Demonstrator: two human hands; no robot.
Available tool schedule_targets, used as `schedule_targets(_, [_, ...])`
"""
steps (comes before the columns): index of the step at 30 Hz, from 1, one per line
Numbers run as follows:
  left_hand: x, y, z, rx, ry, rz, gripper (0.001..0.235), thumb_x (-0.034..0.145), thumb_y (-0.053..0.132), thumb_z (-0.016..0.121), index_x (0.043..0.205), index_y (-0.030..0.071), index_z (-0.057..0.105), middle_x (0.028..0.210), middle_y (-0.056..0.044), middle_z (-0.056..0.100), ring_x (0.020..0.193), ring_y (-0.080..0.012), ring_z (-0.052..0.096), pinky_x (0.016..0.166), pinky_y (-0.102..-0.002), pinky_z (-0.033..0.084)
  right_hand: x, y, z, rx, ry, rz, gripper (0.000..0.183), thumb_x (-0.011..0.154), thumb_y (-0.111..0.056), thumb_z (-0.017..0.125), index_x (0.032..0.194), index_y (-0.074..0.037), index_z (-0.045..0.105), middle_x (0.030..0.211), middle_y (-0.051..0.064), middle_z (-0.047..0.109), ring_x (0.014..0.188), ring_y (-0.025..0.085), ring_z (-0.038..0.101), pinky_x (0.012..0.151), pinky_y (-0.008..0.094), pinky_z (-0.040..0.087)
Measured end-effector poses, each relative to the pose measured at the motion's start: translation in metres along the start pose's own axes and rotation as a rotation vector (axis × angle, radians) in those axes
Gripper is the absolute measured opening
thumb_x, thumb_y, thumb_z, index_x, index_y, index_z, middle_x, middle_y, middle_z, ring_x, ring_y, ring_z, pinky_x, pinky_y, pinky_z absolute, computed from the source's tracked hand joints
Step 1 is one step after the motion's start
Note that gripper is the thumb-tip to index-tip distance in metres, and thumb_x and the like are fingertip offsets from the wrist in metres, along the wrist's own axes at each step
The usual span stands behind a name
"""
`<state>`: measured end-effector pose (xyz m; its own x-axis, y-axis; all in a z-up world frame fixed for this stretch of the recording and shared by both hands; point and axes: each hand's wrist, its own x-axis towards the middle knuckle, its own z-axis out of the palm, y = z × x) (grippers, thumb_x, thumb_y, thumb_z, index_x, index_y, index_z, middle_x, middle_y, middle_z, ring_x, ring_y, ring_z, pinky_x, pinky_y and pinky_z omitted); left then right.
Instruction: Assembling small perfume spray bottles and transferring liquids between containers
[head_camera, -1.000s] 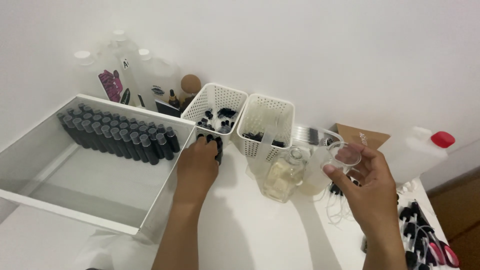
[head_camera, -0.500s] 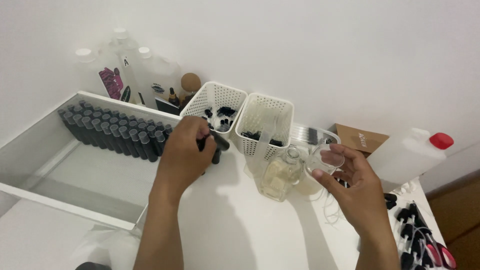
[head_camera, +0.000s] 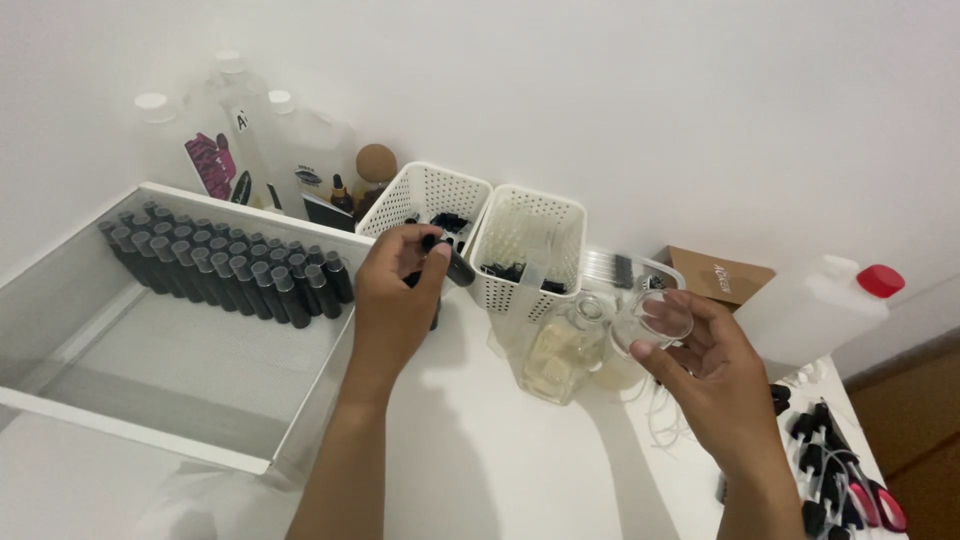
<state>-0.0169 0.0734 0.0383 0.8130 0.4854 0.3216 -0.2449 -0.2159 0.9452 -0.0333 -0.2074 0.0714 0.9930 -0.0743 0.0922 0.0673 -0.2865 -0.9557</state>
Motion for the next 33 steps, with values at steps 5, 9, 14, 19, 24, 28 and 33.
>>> schedule_targets(5, [-0.005,0.001,0.012,-0.082,-0.019,0.088,0.032,0.100,0.031,0.054,0.123,0.016,0.069,0.115,-0.003,0.062,0.086,-0.0093,0.068,0.080,-0.025,0.057,0.006,0.013,0.003,0.081,-0.017,-0.035,0.060,0.079,-0.002,0.073,0.136,-0.007,0.054,0.130,0.015,0.071,0.126,0.018,0.064,0.099,0.035,0.057])
schedule_targets(9, [-0.005,-0.015,0.026,-0.023,-0.132,0.175,0.048,0.105,0.043,0.037,0.138,0.018,0.060,0.109,-0.008,0.053,0.067,-0.0088,0.060,0.076,-0.028,0.058,0.003,0.001,0.012,0.073,-0.021,0.015,0.062,0.079,-0.004,0.072,0.139,-0.009,0.055,0.137,0.015,0.069,0.135,0.020,0.064,0.102,0.036,0.057])
schedule_targets(14, [-0.017,0.000,0.032,-0.074,-0.263,0.064,0.054,0.099,0.037,0.034,0.142,0.012,0.057,0.108,-0.007,0.051,0.084,-0.0159,0.058,0.089,-0.032,0.048,0.007,0.016,0.012,0.025,-0.035,-0.061,0.060,0.080,-0.005,0.073,0.138,-0.010,0.057,0.131,0.015,0.071,0.124,0.018,0.065,0.098,0.032,0.057])
schedule_targets(19, [-0.029,0.010,0.043,-0.144,-0.399,0.066,0.055,0.094,0.020,0.037,0.146,0.006,0.048,0.132,-0.013,0.050,0.128,-0.0232,0.051,0.111,-0.037,0.038,-0.001,0.007,0.010,0.033,0.007,-0.071,0.062,0.082,-0.003,0.071,0.141,-0.009,0.055,0.132,0.016,0.071,0.126,0.018,0.064,0.095,0.033,0.055])
schedule_targets(24, [-0.037,0.000,0.060,-0.171,-0.404,0.299,0.054,0.103,0.049,0.042,0.139,0.012,0.058,0.129,-0.010,0.057,0.124,-0.0241,0.057,0.103,-0.038,0.048,-0.004,0.001,0.005,0.027,-0.069,-0.227,0.069,0.089,-0.012,0.058,0.155,-0.010,0.036,0.145,0.019,0.055,0.113,0.031,0.065,0.084,0.047,0.067])
schedule_targets(28, [-0.033,-0.010,0.065,-0.246,-0.389,0.282,0.050,0.102,0.044,0.049,0.138,0.012,0.061,0.123,-0.012,0.063,0.111,-0.0235,0.067,0.090,-0.036,0.060,-0.002,-0.041,0.006,-0.111,-0.040,-0.141,0.075,0.088,-0.018,0.059,0.158,-0.010,0.035,0.141,0.010,0.058,0.116,0.028,0.065,0.087,0.043,0.065])
schedule_targets(33, [-0.027,-0.029,0.071,-0.178,-0.323,0.272,0.041,0.100,0.015,0.062,0.141,0.015,0.062,0.118,-0.008,0.066,0.108,-0.0216,0.067,0.089,-0.033,0.053,0.019,-0.062,0.008,-0.274,-0.142,-0.217,0.052,0.096,-0.011,0.053,0.146,-0.011,0.038,0.150,0.007,0.055,0.121,0.023,0.067,0.082,0.039,0.064])
